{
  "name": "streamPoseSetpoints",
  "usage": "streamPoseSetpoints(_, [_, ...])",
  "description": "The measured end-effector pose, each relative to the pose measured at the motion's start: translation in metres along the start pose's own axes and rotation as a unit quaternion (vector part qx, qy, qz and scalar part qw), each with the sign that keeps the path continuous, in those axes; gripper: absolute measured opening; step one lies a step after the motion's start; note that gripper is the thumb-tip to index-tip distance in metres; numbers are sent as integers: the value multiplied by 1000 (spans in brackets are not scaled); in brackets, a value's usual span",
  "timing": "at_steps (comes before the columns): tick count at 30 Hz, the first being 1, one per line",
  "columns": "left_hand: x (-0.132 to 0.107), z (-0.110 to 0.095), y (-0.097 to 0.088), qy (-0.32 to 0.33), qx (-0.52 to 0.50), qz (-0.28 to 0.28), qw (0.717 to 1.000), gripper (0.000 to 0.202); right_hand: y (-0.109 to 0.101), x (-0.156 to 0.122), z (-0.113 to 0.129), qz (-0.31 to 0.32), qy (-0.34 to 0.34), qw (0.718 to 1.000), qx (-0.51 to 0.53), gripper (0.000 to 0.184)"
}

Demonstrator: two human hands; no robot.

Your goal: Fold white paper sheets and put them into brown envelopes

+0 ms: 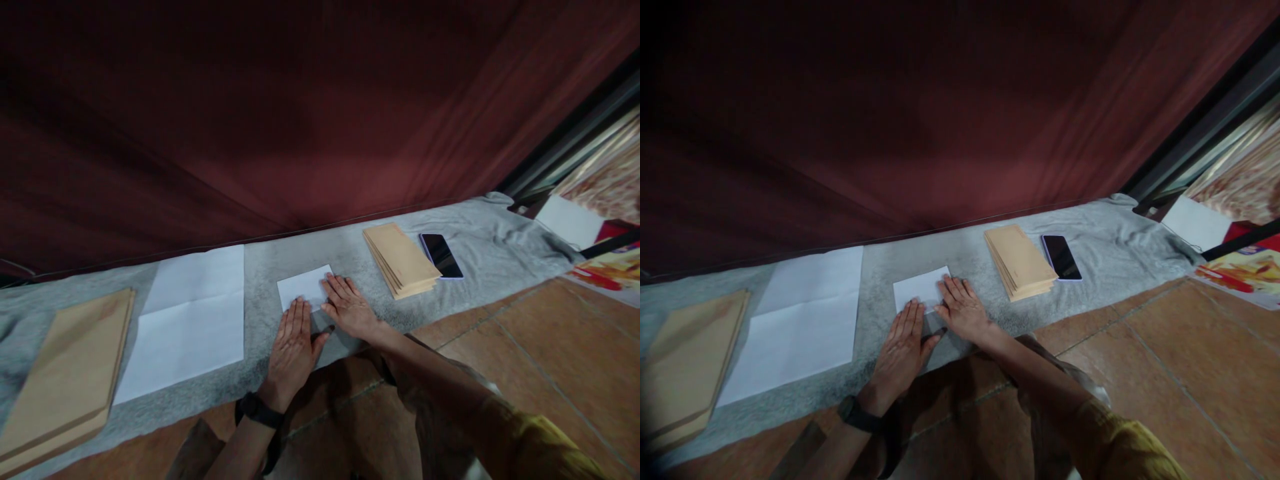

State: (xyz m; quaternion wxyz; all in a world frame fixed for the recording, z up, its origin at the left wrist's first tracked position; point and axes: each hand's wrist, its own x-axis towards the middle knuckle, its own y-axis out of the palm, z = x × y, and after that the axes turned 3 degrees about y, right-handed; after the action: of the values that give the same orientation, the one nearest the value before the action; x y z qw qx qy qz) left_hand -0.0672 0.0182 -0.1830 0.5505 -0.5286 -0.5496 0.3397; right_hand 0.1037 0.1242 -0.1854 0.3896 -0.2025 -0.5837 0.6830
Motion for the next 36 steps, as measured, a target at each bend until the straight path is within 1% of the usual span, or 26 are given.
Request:
streamPoseSetpoints(5, [-5,1,-3,-15,18,-2,1000,76,-2,2,-7,0,22,1000,-8,58])
streamPoseSetpoints(11, [-6,6,-7,-19,12,5,1000,73,-2,3,-10,8,23,1000,-4,60])
streamPoseSetpoints(15, [-4,13,-14,-18,2,22,1000,61,-8,5,-14,27,10,1000,-4,62])
streamPoseSetpoints(19, [4,19,-28,-7,-23,34,999,47,-16,7,-18,48,-19,999,-13,64])
streamPoseSetpoints(21, [8,28,-40,1,-32,22,999,43,-18,7,-18,52,-22,998,-16,63])
streamPoseSetpoints(22, [9,37,-48,-3,-31,7,1000,42,-19,8,-18,54,-21,998,-17,63])
streamPoseSetpoints(24, [4,66,-70,-39,-18,-31,999,41,-19,8,-19,60,-19,998,-19,62])
streamPoseSetpoints(26, [-14,109,-96,-133,6,-96,986,43,-18,8,-20,65,-18,998,-21,62])
streamPoseSetpoints(27, [-28,132,-110,-192,16,-122,974,45,-17,8,-20,67,-19,997,-23,62])
streamPoseSetpoints(28, [-46,156,-124,-252,25,-135,958,45,-17,8,-21,68,-19,997,-25,62])
streamPoseSetpoints(29, [-67,177,-136,-316,39,-140,937,45,-16,8,-21,68,-20,997,-27,62])
streamPoseSetpoints(30, [-89,196,-146,-375,53,-131,916,44,-16,8,-22,69,-22,997,-29,61])
streamPoseSetpoints(31, [-111,210,-154,-419,71,-111,898,43,-15,9,-22,70,-24,997,-32,60])
streamPoseSetpoints(32, [-131,220,-159,-432,86,-91,893,40,-15,9,-23,69,-24,997,-35,60])
streamPoseSetpoints(33, [-150,225,-163,-415,98,-78,901,37,-15,9,-23,68,-24,997,-38,59])
streamPoseSetpoints(35, [-178,225,-165,-351,111,-41,929,36,-15,9,-23,66,-26,997,-44,59])
streamPoseSetpoints(36, [-186,220,-165,-330,117,-6,937,38,-15,9,-23,65,-28,996,-47,59])
